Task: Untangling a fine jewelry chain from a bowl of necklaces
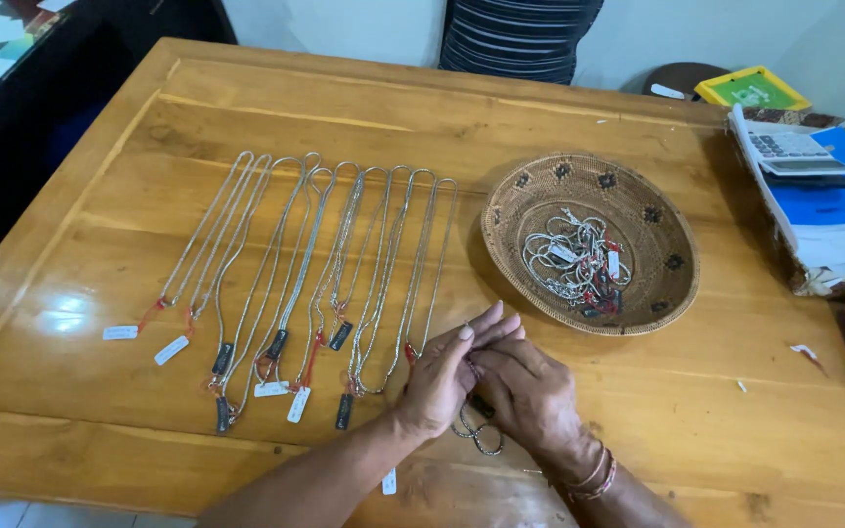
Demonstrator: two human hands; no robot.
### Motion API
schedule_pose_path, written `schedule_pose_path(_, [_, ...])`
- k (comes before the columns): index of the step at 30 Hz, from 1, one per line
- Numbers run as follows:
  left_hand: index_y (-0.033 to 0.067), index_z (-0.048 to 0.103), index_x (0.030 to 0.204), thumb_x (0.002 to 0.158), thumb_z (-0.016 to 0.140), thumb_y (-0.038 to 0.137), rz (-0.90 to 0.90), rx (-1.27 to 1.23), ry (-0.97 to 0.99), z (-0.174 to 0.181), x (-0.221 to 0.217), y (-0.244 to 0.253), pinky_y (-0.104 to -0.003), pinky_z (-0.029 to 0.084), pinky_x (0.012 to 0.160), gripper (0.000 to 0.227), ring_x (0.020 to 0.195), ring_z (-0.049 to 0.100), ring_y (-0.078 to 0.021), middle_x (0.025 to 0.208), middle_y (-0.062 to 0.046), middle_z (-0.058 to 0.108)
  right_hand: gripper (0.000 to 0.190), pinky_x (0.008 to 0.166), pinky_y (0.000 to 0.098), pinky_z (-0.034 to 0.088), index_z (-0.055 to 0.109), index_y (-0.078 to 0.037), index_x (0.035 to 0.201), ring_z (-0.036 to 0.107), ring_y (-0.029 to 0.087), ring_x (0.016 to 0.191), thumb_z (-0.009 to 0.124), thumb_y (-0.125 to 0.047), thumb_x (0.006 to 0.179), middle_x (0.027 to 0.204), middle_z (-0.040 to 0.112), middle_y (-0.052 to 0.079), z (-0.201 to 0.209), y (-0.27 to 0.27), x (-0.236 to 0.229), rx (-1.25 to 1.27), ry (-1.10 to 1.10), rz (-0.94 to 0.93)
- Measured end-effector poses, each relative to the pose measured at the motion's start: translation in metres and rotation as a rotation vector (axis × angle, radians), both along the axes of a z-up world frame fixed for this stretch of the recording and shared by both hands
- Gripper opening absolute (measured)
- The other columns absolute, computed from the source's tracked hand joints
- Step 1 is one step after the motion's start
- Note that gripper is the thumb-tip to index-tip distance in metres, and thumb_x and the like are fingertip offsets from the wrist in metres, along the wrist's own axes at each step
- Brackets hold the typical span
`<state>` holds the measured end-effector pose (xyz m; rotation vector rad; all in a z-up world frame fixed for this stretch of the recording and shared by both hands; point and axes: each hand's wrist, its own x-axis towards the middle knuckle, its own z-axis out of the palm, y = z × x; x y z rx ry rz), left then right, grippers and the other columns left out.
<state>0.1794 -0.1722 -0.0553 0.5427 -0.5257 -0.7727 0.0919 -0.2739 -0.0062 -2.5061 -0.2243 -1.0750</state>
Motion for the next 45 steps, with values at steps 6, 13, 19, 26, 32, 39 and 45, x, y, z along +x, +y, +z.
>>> schedule_pose_path(6, [-0.0031, 0.050, 0.146, 0.110, 0.043, 0.023, 0.044, -0.039, -0.028, 0.009, -0.016, 0.006, -0.043, 0.047, 0.119, 0.045, 0.132, 0.060, -0.0377, 0.142, -0.026, 0.060, 0.012, 0.076, 0.0320, 0.062, 0.073, -0.008, 0.102, 0.073, 0.019, 0.083, 0.064, -0.014, 0.096, 0.105, 0.071, 0.010, -0.014, 0.012, -0.003, -0.042, -0.130, -0.077])
schedule_pose_path(13, [-0.0040, 0.050, 0.146, 0.109, 0.039, 0.021, 0.030, -0.047, 0.059, 0.011, -0.016, 0.004, -0.042, 0.044, 0.120, 0.046, 0.134, 0.058, -0.0402, 0.142, -0.027, 0.059, 0.015, 0.070, 0.0320, 0.059, 0.074, -0.015, 0.100, 0.070, 0.019, 0.076, 0.065, -0.027, 0.096, 0.098, 0.069, 0.006, -0.018, 0.004, 0.001, -0.001, -0.167, -0.105])
schedule_pose_path(19, [0.0003, 0.050, 0.148, 0.112, 0.042, 0.026, 0.117, -0.096, -0.065, 0.013, -0.010, 0.006, -0.046, 0.043, 0.122, 0.045, 0.134, 0.060, -0.0370, 0.145, -0.022, 0.058, 0.009, 0.070, 0.0306, 0.060, 0.077, -0.010, 0.100, 0.068, 0.017, 0.075, 0.073, -0.010, 0.091, 0.097, 0.074, 0.007, -0.007, 0.012, 0.001, 0.016, -0.134, -0.095])
schedule_pose_path(26, [0.0037, 0.050, 0.150, 0.111, 0.048, 0.029, -0.012, -0.161, 0.001, 0.020, -0.013, -0.001, -0.039, 0.043, 0.122, 0.046, 0.139, 0.055, -0.0299, 0.150, -0.019, 0.055, 0.015, 0.075, 0.0316, 0.060, 0.076, -0.006, 0.103, 0.070, 0.021, 0.080, 0.074, -0.004, 0.088, 0.097, 0.072, 0.010, 0.006, 0.001, -0.008, 0.140, -0.036, 0.006])
schedule_pose_path(32, [0.0038, 0.049, 0.149, 0.110, 0.045, 0.027, -0.022, -0.135, 0.022, 0.039, -0.033, 0.007, -0.049, 0.035, 0.126, 0.046, 0.148, 0.044, -0.0320, 0.156, -0.021, 0.047, 0.007, 0.074, 0.0322, 0.060, 0.076, -0.006, 0.095, 0.071, 0.021, 0.081, 0.069, -0.007, 0.091, 0.093, 0.075, 0.008, 0.042, 0.003, -0.037, 0.166, 0.060, 0.131])
schedule_pose_path(39, [0.0002, 0.053, 0.146, 0.103, 0.057, 0.027, 0.050, 0.056, -0.065, 0.062, -0.046, 0.014, -0.039, 0.045, 0.116, 0.051, 0.140, 0.054, -0.0286, 0.154, -0.019, 0.052, 0.010, 0.081, 0.0259, 0.062, 0.072, -0.005, 0.104, 0.071, 0.016, 0.091, 0.070, -0.008, 0.094, 0.099, 0.074, 0.008, 0.020, 0.012, -0.060, 0.876, 0.039, 0.093])
schedule_pose_path(45, [0.0072, 0.059, 0.142, 0.108, 0.049, 0.031, 0.169, 0.159, -0.392, 0.069, -0.054, 0.012, -0.042, 0.010, 0.130, 0.042, 0.162, 0.011, -0.0138, 0.167, -0.011, 0.035, 0.008, 0.064, 0.0282, 0.061, 0.066, -0.007, 0.104, 0.069, 0.014, 0.073, 0.064, -0.011, 0.098, 0.096, 0.073, 0.006, 0.030, 0.038, -0.059, 0.814, 0.081, 0.011])
